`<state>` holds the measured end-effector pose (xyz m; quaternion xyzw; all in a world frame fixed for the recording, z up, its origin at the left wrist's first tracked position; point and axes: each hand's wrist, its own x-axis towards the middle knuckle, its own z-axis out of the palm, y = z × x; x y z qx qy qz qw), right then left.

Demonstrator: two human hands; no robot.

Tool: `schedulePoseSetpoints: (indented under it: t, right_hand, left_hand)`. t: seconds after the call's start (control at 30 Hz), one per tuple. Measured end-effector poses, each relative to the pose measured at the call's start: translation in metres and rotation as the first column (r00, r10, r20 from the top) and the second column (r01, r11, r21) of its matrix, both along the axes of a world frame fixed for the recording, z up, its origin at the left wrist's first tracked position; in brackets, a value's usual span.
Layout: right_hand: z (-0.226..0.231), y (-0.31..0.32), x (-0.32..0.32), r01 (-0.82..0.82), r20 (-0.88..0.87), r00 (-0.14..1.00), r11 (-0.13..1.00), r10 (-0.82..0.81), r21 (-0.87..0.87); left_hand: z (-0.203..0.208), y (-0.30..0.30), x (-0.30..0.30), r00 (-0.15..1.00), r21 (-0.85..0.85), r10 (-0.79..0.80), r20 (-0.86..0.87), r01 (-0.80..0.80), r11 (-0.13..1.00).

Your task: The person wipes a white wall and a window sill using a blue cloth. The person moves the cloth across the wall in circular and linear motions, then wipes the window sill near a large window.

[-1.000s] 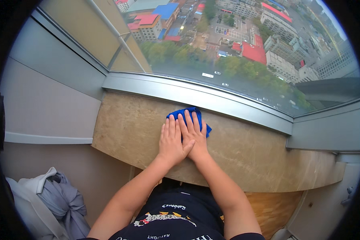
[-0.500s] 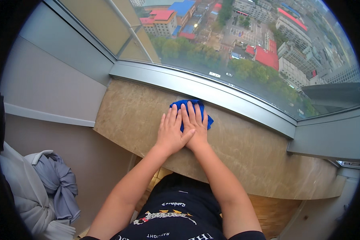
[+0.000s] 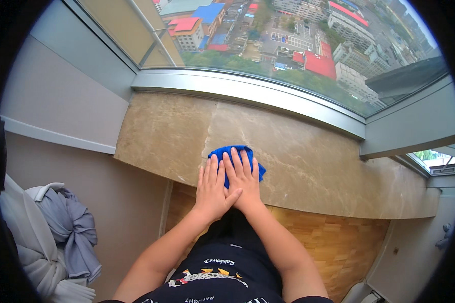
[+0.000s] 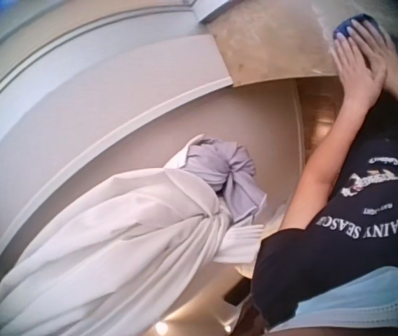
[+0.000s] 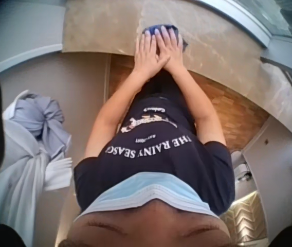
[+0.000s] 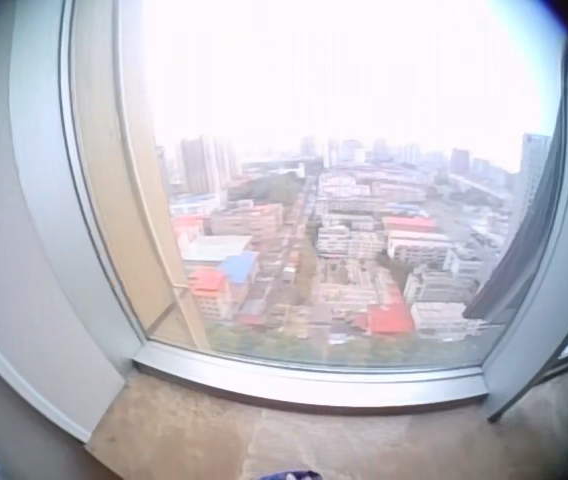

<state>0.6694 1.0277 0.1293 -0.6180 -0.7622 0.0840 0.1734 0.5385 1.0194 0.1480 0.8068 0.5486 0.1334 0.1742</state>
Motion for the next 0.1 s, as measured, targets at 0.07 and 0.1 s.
schedulePoseSetpoints:
  t: [0.07, 0.1]
  right_hand:
    - [-0.004, -0.017, 0.0, 0.013, 0.0, 1.0, 1.0, -0.013, -0.003]
    - [-0.006, -0.025, 0.001, 0.012, -0.007, 1.0, 1.0, -0.012, -0.029]
  left_hand:
    - [-0.003, -0.016, -0.001, 1.0, -0.016, -0.008, 0.011, 0.008, 1.0]
    - [-0.006, -0.024, 0.0, 1.0, -0.02, -0.007, 0.018, 0.007, 1.0]
